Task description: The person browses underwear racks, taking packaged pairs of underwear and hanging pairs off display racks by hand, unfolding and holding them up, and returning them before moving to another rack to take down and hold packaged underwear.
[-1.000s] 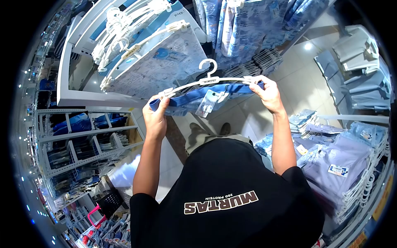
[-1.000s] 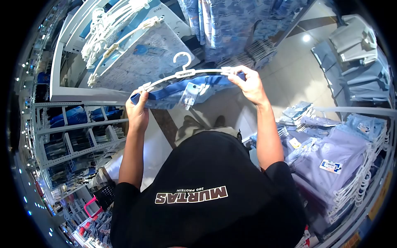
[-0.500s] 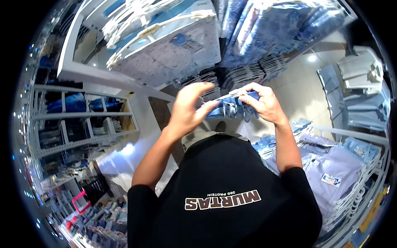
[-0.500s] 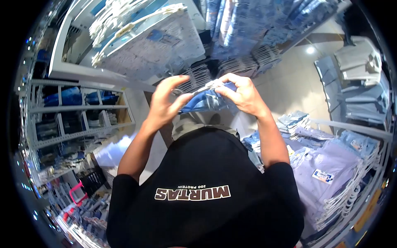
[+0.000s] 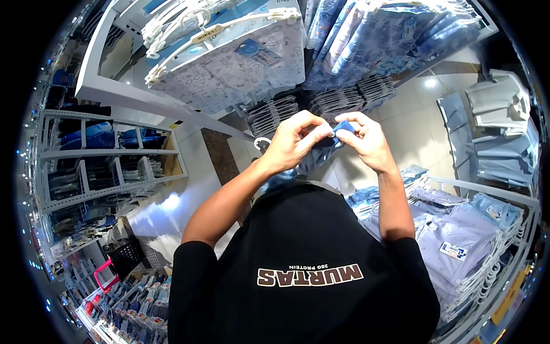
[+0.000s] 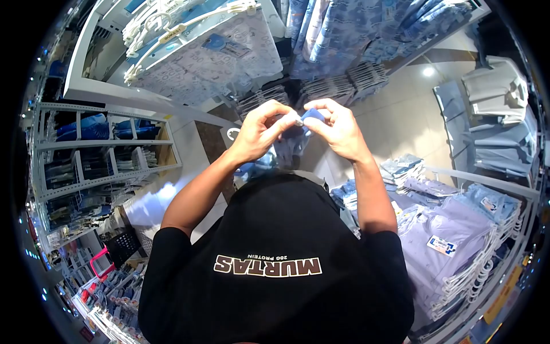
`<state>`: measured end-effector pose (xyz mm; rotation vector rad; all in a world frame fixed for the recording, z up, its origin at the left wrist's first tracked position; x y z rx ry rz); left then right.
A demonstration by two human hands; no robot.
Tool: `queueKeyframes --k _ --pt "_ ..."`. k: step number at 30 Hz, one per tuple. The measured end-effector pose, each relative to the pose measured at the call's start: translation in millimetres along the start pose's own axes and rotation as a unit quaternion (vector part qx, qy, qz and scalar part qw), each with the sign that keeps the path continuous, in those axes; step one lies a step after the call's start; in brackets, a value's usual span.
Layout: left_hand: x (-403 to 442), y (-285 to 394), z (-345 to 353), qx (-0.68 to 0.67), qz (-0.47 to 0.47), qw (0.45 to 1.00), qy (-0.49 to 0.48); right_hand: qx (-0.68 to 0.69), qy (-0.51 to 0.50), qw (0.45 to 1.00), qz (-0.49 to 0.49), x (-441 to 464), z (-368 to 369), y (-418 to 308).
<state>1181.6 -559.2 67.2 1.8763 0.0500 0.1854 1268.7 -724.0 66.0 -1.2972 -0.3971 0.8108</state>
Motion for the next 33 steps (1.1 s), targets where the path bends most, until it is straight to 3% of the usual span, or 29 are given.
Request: queueKeyframes --k 7,11,14,18,27,33 --pt "2 -7 -2 -0.070 -0.034 0.997 0.024 -0.042 0.022 0.995 -0.088 0 2 -4" --pt "4 -12 -9 -0.028 0.006 0.999 0.038 -0.051 0.019 0.990 -0.133 0 -6 -6" --pt "3 -9 -8 -0.058 -0.012 0.998 0.019 -0.013 -0.008 0.992 -0.127 -3 -3 -13" --pt "8 6 -8 0.026 0.076 0.996 0.038 -0.012 -0.010 0.990 -0.141 -1 -9 -13" --pt "8 -4 -2 -0.043 0.067 0.996 0.047 -0.009 0.000 0.984 -0.177 -2 -9 -7" --pt "7 7 0 0.048 0.076 0.995 0.042 0.014 0.022 0.981 -0.194 -1 -8 -9"
Point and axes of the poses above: each hand's wrist, its own x-axis towards the middle knuckle, its own z-axis out of the palm, y = z × x, the point moved 5 cm from there along x, towards the middle knuckle, and after that the axes turned 8 degrees about x, right-handed, at the moved point
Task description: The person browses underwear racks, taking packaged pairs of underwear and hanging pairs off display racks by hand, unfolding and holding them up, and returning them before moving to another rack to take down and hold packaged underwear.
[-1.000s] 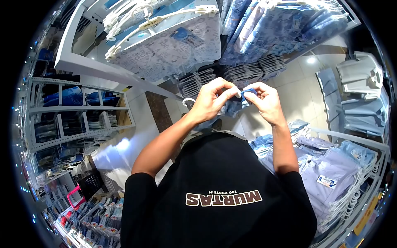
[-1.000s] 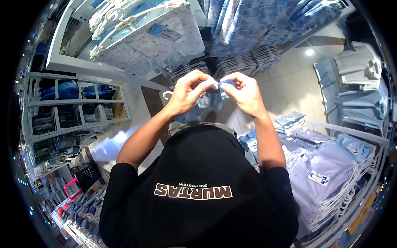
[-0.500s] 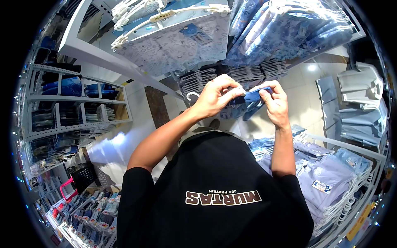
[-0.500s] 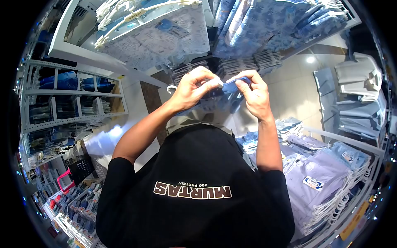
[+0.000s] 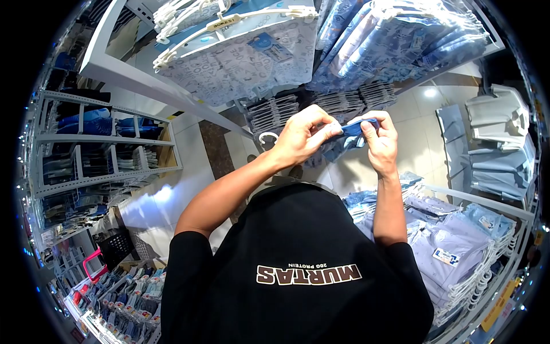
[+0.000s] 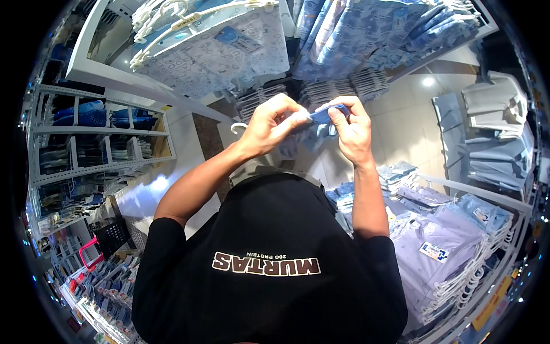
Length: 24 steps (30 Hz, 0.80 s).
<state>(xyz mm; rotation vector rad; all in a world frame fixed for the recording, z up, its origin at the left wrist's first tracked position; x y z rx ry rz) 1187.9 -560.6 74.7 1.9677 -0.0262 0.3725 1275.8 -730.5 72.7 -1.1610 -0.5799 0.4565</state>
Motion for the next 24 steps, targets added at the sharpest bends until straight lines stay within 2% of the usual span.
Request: queueKeyframes --k 3,5,8,9,11,14,16,18,21,23,24 --pt "-3 -7 6 -0.042 -0.092 0.992 -0.072 0.008 0.018 1.000 -0.004 0 -2 3" --pt "-1 -6 4 -0.043 -0.055 0.995 -0.069 0.024 0.019 0.999 0.009 -1 -3 3" --pt "5 -3 0 -0.008 -0.031 0.996 -0.081 -0.041 0.041 0.997 0.059 -1 -26 16" --pt "8 -6 -1 0.010 -0.024 0.996 -0.089 -0.114 0.050 0.992 0.011 2 -21 6" --pt "15 -12 -2 0.036 -0.010 0.996 -0.086 -0.256 0.067 0.961 -0.085 8 -7 -17" --pt "28 11 -12 0.063 -0.110 0.984 -0.124 -0.419 -0.041 0.892 -0.163 16 22 -56" --pt "35 18 -10 0.071 -0.090 0.984 -0.135 -0.505 -0.129 0.842 -0.137 25 38 -57" --pt "40 25 -7 0.068 -0.048 0.988 -0.129 -0.569 -0.148 0.799 -0.127 29 41 -43" --pt "41 34 -19 0.042 -0.027 0.992 -0.116 -0.535 -0.190 0.811 -0.141 37 34 -32" --pt "35 45 -37 -0.005 0.002 0.997 -0.081 -0.476 -0.169 0.853 -0.135 36 34 -36" --pt "32 59 -54 0.074 0.065 0.995 -0.031 -0.445 -0.159 0.872 -0.129 36 33 -40"
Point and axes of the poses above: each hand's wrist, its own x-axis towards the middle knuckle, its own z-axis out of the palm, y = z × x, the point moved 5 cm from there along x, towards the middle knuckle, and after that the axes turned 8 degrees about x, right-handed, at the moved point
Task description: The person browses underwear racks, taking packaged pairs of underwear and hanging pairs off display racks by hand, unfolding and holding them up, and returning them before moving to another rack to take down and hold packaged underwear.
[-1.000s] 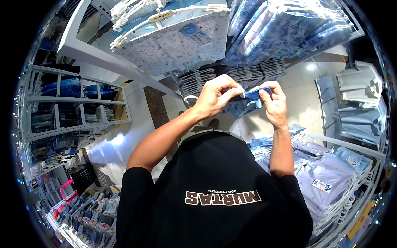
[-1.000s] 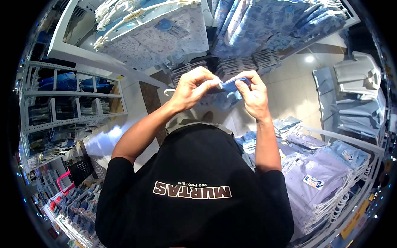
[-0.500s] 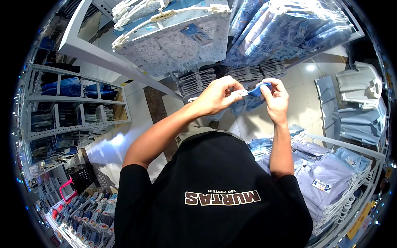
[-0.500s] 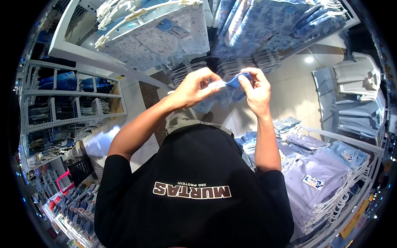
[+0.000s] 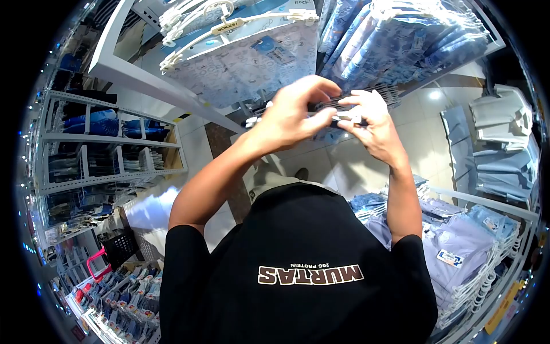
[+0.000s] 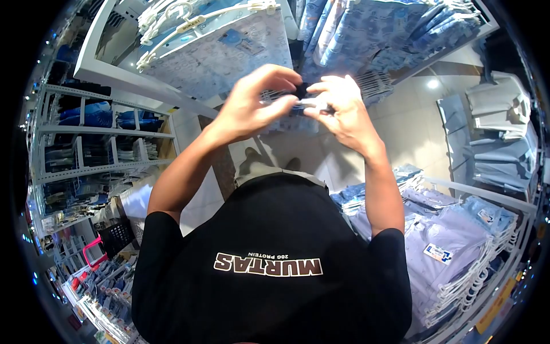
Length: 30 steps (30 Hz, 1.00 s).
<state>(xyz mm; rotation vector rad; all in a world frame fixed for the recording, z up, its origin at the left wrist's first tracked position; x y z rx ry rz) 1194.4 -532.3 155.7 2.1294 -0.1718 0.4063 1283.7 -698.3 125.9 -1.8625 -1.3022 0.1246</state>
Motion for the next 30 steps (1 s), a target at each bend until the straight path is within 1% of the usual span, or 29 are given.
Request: queueKeyframes --k 1,4,5,6,8,9,10,12,13,14,15,17,18,19,22,23,26,27,29,30 --pt "-7 10 -20 0.008 0.009 0.999 0.048 0.033 0.001 0.999 -0.033 2 -8 3" --pt "-32 11 -65 -0.002 0.027 0.978 0.207 0.187 0.066 0.979 0.054 -10 -25 25" --pt "-36 5 -72 0.001 0.005 0.977 0.215 0.266 0.083 0.956 0.094 -13 -28 30" --pt "-38 -9 -74 0.054 -0.032 0.978 0.201 0.292 0.087 0.944 0.126 -14 -32 33" --pt "-34 -30 -63 0.138 -0.030 0.980 0.141 0.295 0.079 0.942 0.140 -15 -37 39" --pt "-33 -48 -52 0.197 0.010 0.976 0.095 0.301 0.076 0.940 0.142 -14 -37 40" --pt "-35 -53 -42 0.230 -0.023 0.972 0.051 0.306 0.073 0.938 0.144 -15 -36 41" --pt "-34 -72 -29 0.238 -0.074 0.966 -0.069 0.297 0.064 0.939 0.160 -17 -37 45" --pt "-33 -76 -28 0.190 -0.111 0.975 -0.039 0.285 0.058 0.941 0.172 -18 -37 47" --pt "-32 -80 -28 0.194 -0.128 0.971 -0.055 0.273 0.053 0.943 0.184 -19 -36 50" --pt "-29 -74 -32 0.198 -0.145 0.967 -0.074 0.276 0.077 0.946 0.152 -19 -36 54" --pt "-25 -69 -39 0.191 -0.179 0.958 -0.120 0.158 0.061 0.963 0.212 -27 -49 71" --pt "-23 -70 -41 0.184 -0.181 0.957 -0.132 0.098 0.052 0.965 0.239 -31 -55 76" --pt "-21 -72 -44 0.176 -0.182 0.957 -0.143 0.107 0.086 0.955 0.264 -35 -61 81" --pt "-19 -82 -43 0.135 -0.179 0.961 -0.160 0.094 0.113 0.946 0.289 -44 -73 85" --pt "-19 -86 -42 0.113 -0.182 0.962 -0.167 0.070 0.109 0.945 0.301 -48 -73 92" --pt "-16 -84 -38 0.067 -0.180 0.962 -0.191 0.013 0.216 0.965 0.146 -44 -75 72" --pt "-15 -84 -35 0.059 -0.178 0.964 -0.189 -0.085 0.235 0.962 0.107 -42 -78 61" --pt "-14 -84 -33 0.072 -0.179 0.963 -0.187 -0.036 0.301 0.949 0.091 -40 -77 46" --pt "-16 -85 -28 0.060 -0.165 0.973 -0.153 -0.013 0.333 0.939 0.085 -42 -73 38"
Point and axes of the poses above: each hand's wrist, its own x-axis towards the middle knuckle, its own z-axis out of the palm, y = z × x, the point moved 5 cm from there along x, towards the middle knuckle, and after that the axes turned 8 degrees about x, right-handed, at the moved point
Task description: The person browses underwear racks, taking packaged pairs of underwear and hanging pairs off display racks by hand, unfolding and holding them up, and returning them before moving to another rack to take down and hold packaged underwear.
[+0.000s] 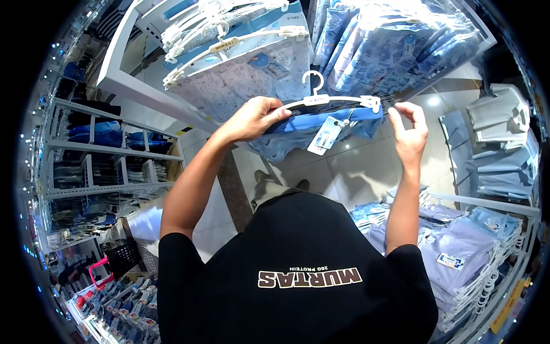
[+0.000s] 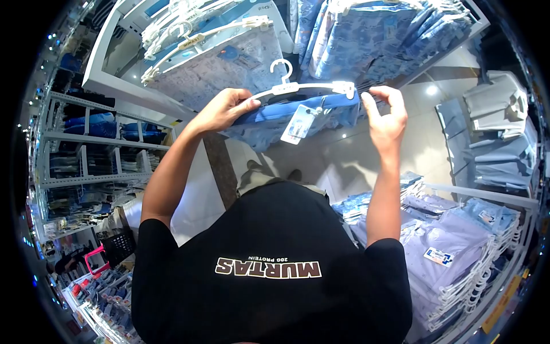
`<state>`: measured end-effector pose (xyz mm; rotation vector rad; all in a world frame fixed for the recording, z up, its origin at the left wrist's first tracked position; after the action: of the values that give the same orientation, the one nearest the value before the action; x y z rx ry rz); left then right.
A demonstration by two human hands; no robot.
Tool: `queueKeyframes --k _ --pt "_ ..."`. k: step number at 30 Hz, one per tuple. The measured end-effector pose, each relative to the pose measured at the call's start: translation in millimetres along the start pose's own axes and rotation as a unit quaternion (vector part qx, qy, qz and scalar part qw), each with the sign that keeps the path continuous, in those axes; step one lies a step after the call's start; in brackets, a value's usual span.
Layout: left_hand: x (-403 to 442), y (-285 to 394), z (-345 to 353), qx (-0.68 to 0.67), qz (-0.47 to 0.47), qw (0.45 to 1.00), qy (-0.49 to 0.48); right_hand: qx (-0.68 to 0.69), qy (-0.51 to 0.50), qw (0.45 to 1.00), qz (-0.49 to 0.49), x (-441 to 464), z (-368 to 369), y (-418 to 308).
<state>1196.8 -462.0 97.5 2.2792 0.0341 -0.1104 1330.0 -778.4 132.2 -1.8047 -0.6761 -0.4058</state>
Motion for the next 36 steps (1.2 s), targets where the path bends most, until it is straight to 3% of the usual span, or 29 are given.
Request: queueKeyframes --k 2,5,7,8,10,12,15,17,18,21,23,24,28,30,32,35,36 --pt "1 -4 17 -0.018 -0.032 0.999 0.024 0.103 0.000 0.988 0.113 -25 18 5" --pt "-9 35 44 0.130 -0.006 0.981 0.142 0.281 -0.034 0.934 0.220 -76 77 21" --pt "-19 48 80 0.147 0.060 0.964 0.211 0.471 -0.039 0.797 0.376 -109 105 24" --pt "-24 55 99 0.135 0.086 0.961 0.227 0.539 -0.035 0.757 0.369 -113 110 18" --pt "-30 59 142 0.176 0.084 0.960 0.202 0.579 -0.028 0.747 0.325 -108 109 6" --pt "-40 77 169 0.132 0.144 0.955 0.221 0.510 0.029 0.773 0.376 -107 98 13" --pt "-48 85 183 -0.013 0.125 0.989 0.074 0.444 -0.007 0.808 0.387 -109 79 36" --pt "-48 73 185 -0.131 0.134 0.982 0.001 0.442 -0.050 0.795 0.412 -114 62 49" --pt "-47 65 182 -0.175 0.071 0.981 -0.041 0.448 -0.064 0.786 0.421 -109 54 43" --pt "-43 24 171 -0.222 0.002 0.971 0.087 0.313 -0.170 0.844 0.400 -102 17 53" --pt "-37 -7 164 -0.242 -0.039 0.953 0.179 0.249 -0.237 0.865 0.365 -83 4 22" --pt "-33 -13 154 -0.273 -0.072 0.943 0.179 0.215 -0.264 0.871 0.354 -74 0 6" --pt "-5 -33 140 -0.136 -0.020 0.963 0.233 0.164 -0.377 0.854 0.319 -52 -9 -19" --pt "8 -32 137 -0.072 -0.029 0.972 0.221 0.139 -0.412 0.858 0.274 -41 -11 -31" --pt "23 -45 144 -0.095 -0.048 0.972 0.212 0.186 -0.405 0.861 0.244 -35 -15 -36" --pt "36 -76 173 -0.326 -0.113 0.931 0.121 0.256 -0.379 0.862 0.221 -28 -23 -38" --pt "38 -82 184 -0.415 -0.146 0.898 0.027 0.277 -0.361 0.863 0.221 -26 -26 -33"
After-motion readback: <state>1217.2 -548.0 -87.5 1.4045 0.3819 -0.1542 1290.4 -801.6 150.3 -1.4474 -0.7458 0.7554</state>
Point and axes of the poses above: each hand's wrist, its own x-axis towards the middle knuckle, its own z-axis out of the palm, y = z × x, the point moved 5 cm from there along x, towards the middle knuckle, and after that the axes turned 8 degrees about x, right-handed, at the moved point
